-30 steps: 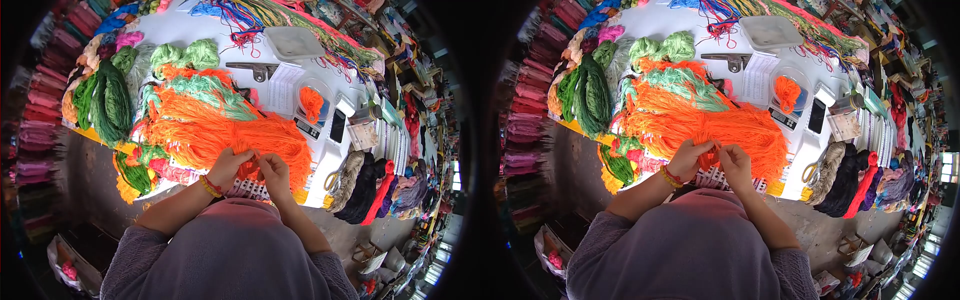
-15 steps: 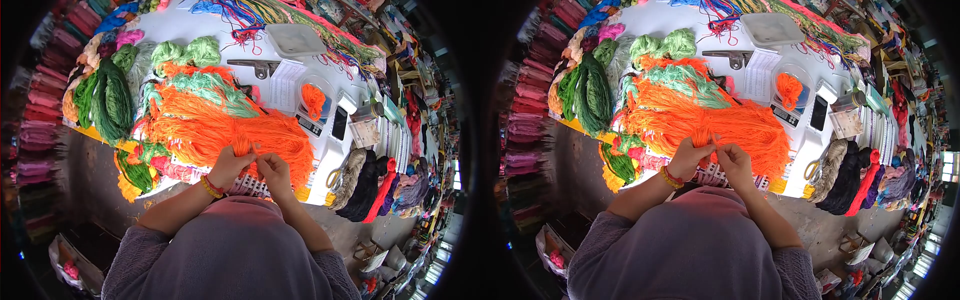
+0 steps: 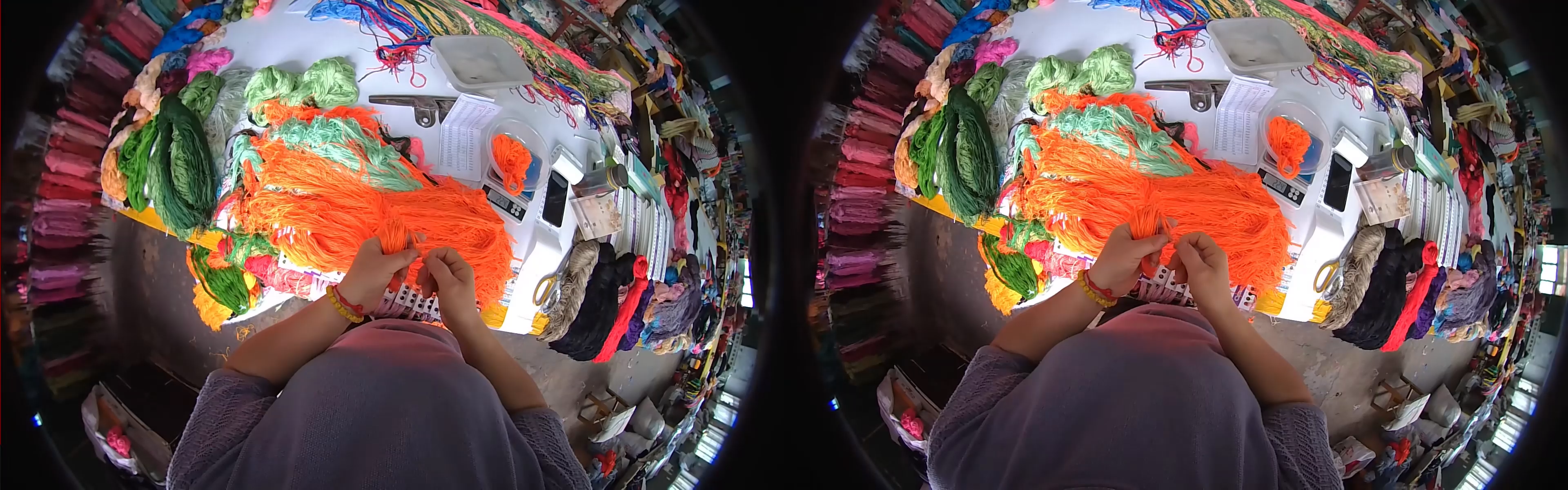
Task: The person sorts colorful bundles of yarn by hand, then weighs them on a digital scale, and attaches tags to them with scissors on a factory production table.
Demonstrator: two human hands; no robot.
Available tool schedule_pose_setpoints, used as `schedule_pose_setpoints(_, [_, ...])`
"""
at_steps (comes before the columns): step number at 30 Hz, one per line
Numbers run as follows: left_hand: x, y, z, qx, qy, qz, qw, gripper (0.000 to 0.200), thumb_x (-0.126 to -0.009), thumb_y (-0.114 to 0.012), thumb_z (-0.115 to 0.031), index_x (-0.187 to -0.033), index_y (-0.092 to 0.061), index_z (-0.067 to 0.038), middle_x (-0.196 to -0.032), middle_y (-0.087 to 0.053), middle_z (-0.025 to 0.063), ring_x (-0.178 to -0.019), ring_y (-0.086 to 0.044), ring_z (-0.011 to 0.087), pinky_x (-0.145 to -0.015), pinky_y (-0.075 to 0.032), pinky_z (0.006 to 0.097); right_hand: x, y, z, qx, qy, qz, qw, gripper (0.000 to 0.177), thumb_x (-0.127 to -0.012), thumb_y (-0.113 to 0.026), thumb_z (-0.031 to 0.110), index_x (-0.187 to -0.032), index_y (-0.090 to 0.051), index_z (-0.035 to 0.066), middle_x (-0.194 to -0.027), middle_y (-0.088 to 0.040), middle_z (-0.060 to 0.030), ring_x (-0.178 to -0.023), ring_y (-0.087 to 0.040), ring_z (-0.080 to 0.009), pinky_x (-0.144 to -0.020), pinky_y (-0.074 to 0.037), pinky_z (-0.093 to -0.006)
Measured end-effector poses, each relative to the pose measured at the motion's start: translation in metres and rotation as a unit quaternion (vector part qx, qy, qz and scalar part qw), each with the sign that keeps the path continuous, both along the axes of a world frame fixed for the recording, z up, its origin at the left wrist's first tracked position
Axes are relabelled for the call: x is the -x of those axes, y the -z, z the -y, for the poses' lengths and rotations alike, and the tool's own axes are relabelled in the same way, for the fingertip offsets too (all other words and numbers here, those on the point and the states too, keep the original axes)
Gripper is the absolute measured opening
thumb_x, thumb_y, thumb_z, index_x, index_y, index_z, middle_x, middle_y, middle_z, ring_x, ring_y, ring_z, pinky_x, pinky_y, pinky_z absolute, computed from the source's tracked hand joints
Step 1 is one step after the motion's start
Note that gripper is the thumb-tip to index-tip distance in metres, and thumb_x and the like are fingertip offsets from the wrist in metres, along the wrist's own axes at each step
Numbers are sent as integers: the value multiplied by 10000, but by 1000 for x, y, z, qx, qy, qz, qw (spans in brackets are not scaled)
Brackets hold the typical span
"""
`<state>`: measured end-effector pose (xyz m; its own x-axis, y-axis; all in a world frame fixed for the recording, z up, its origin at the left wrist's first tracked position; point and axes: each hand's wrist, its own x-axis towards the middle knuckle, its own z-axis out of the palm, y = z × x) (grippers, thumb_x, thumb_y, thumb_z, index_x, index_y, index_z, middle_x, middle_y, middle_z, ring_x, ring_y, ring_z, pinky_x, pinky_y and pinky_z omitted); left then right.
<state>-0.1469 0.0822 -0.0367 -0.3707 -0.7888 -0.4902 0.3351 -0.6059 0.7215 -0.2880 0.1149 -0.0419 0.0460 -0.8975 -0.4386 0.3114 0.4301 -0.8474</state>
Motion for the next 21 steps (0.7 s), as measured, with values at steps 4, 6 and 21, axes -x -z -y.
schedule_pose_setpoints(4, [2,3,1,7,-23,-6,1000,186,-783,-552,-76,-961,-555,-24,-610,-480,-27,-501,-436,42,-436,-331,188,1,1,2,-31,27,13,999,116,-857,-460,148,-810,-485,45,-593,-525,-29,-450,-428,-65,-415,-340,-199])
schedule_pose_setpoints(6, [3,5,2,0,-25,-16,1000,181,-780,-552,-74,-954,-555,-24,-609,-479,-26,-502,-441,45,-437,-334,189,2,2,3,-43,40,25,998,120,-855,-462,154,-805,-483,47,-584,-520,-29,-443,-424,-67,-409,-336,-202])
schedule_pose_setpoints(21, [1,9,10,-8,3,-11,1000,202,-788,-552,-95,-972,-564,-14,-580,-454,-34,-490,-415,41,-385,-309,196,8,-1,8,-31,-72,-29,997,111,-826,-501,114,-746,-498,36,-552,-437,19,-454,-381,-45,-416,-298,-195])
